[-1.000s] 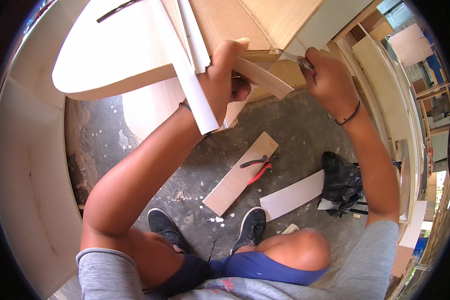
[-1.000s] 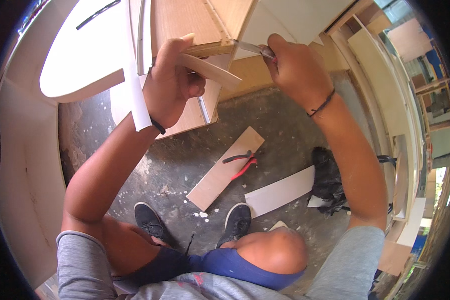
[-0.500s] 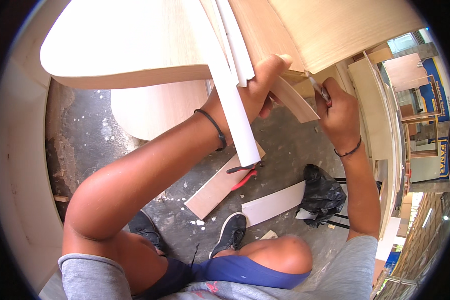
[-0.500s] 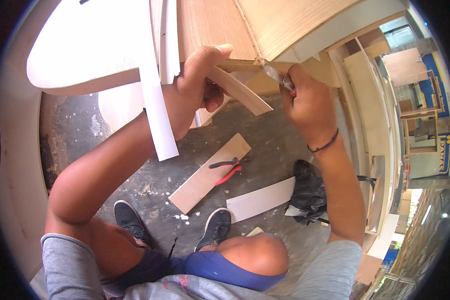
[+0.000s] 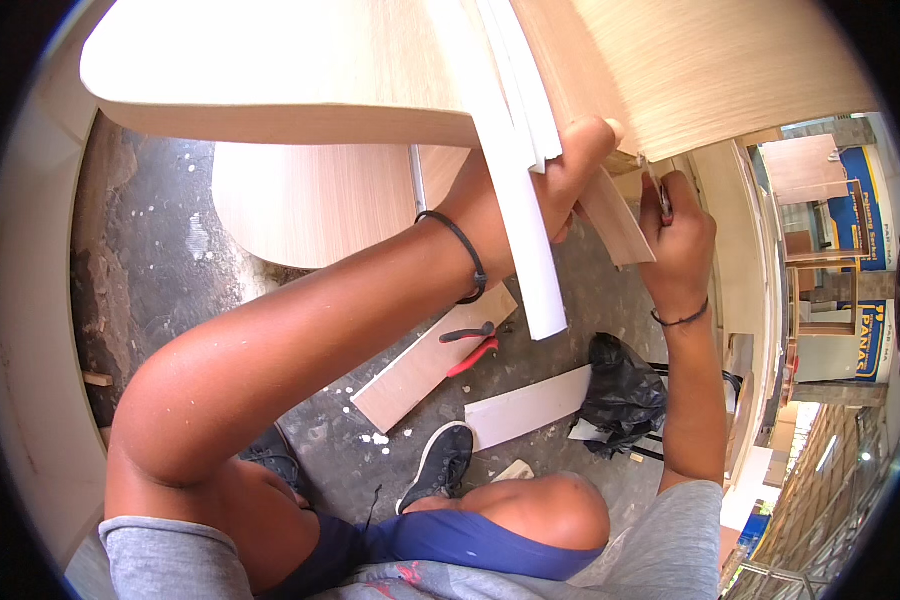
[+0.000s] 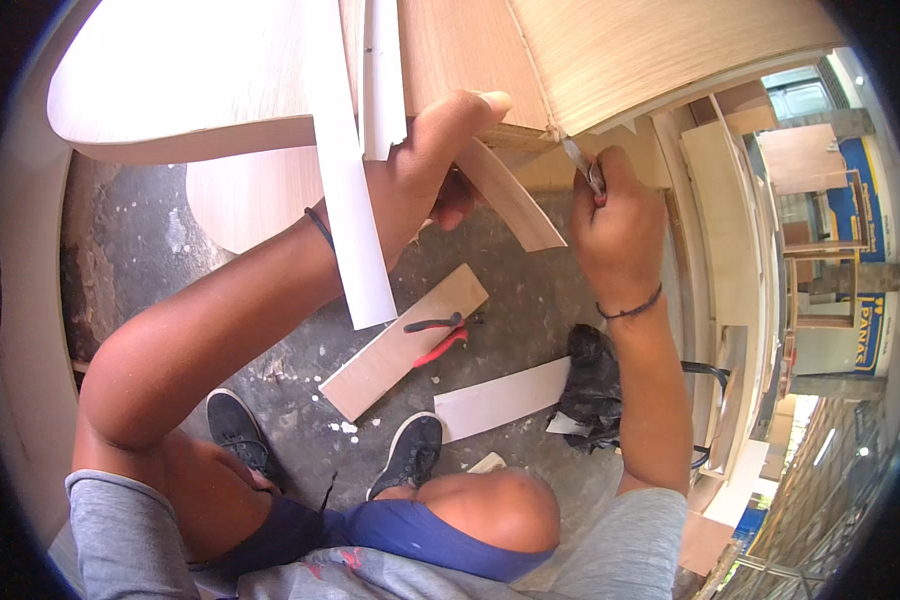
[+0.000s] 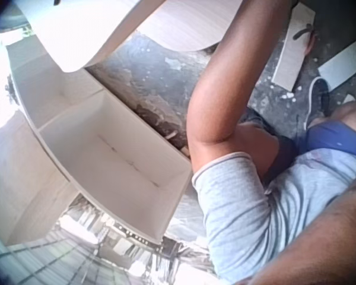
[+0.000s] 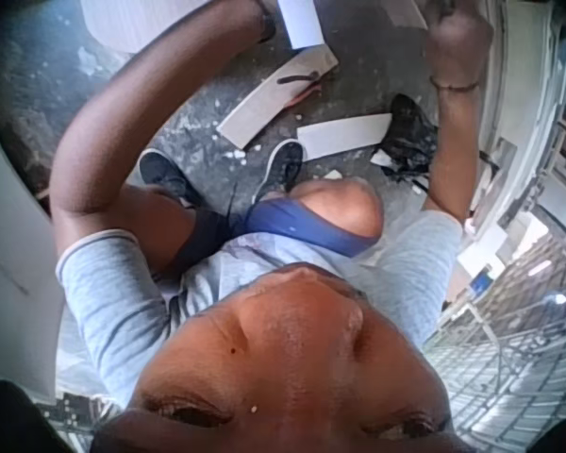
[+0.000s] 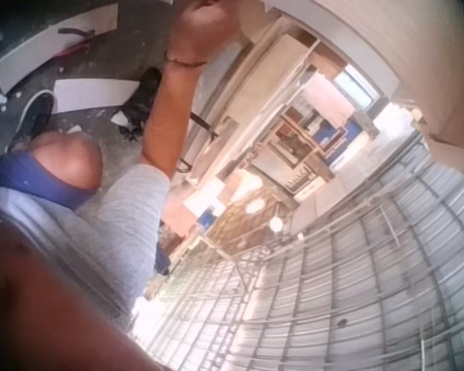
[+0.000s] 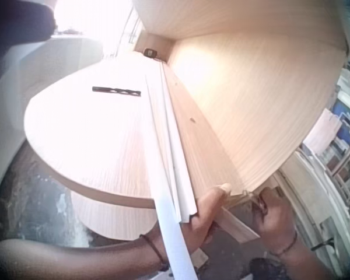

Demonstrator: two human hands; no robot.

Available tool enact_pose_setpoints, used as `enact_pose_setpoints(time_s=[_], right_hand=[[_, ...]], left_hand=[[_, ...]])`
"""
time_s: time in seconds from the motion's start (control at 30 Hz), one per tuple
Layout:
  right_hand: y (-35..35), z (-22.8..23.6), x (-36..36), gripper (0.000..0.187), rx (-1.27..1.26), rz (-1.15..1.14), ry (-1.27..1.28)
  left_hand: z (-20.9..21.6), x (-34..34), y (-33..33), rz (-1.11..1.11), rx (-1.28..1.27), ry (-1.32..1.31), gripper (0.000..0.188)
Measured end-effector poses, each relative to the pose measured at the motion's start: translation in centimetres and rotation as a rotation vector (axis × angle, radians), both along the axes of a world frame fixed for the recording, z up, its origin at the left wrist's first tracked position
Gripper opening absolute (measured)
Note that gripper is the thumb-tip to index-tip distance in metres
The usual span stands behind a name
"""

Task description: The person uses a power grinder to cut a long metal strip and then uses a utility knife to trim the edges of a wooden shelf unit.

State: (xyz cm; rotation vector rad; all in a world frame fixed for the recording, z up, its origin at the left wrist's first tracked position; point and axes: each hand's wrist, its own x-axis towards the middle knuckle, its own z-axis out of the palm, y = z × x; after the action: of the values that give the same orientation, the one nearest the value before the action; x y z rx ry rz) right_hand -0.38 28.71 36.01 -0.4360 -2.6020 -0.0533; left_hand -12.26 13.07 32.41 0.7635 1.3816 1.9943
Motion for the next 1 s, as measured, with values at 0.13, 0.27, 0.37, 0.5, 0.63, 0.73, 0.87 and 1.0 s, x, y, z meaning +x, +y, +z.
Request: enact_pose_setpoints(time_s=[0.13,0.27,0.37,0.5,0.63,0.73,0.87,1.0], right_hand=[[0.0,0.0,-0.4,0.014,-0.027,-0.020,-0.003],[-0.4,0.8,-0.7,0.012,-0.107,-0.016,-0.065],[-0.3,1.4,-0.9,0.017,-0.218,0.001,-0.118],[0.5,1.4,-1.4,0.020,-0.259,0.070,-0.144],[-0.5,1.8,-1.0,0.017,-0.163,0.093,-0.141],[-0.4,2.2,-0.2,0.014,0.025,0.018,-0.216],[0.0,2.0,0.1,0.011,0.070,0.046,-0.154],[0.6,1.4,0.1,0.010,0.117,0.018,-0.114]], left_hand=[[0.1,0.1,0.0,-0.023,0.012,-0.015,0.046],[0.5,0.2,-0.1,-0.038,-0.034,-0.118,0.047],[0.7,0.3,-0.2,-0.038,-0.042,-0.123,0.047],[0.8,0.4,-0.2,-0.016,-0.035,-0.126,0.047],[0.6,0.1,-0.3,-0.021,-0.044,-0.134,0.047],[0.5,0.0,-0.2,-0.058,-0.043,-0.091,0.048],[0.5,0.0,-0.3,-0.009,-0.050,-0.061,0.049],[0.6,0.0,-0.3,-0.016,-0.075,-0.021,0.048]])
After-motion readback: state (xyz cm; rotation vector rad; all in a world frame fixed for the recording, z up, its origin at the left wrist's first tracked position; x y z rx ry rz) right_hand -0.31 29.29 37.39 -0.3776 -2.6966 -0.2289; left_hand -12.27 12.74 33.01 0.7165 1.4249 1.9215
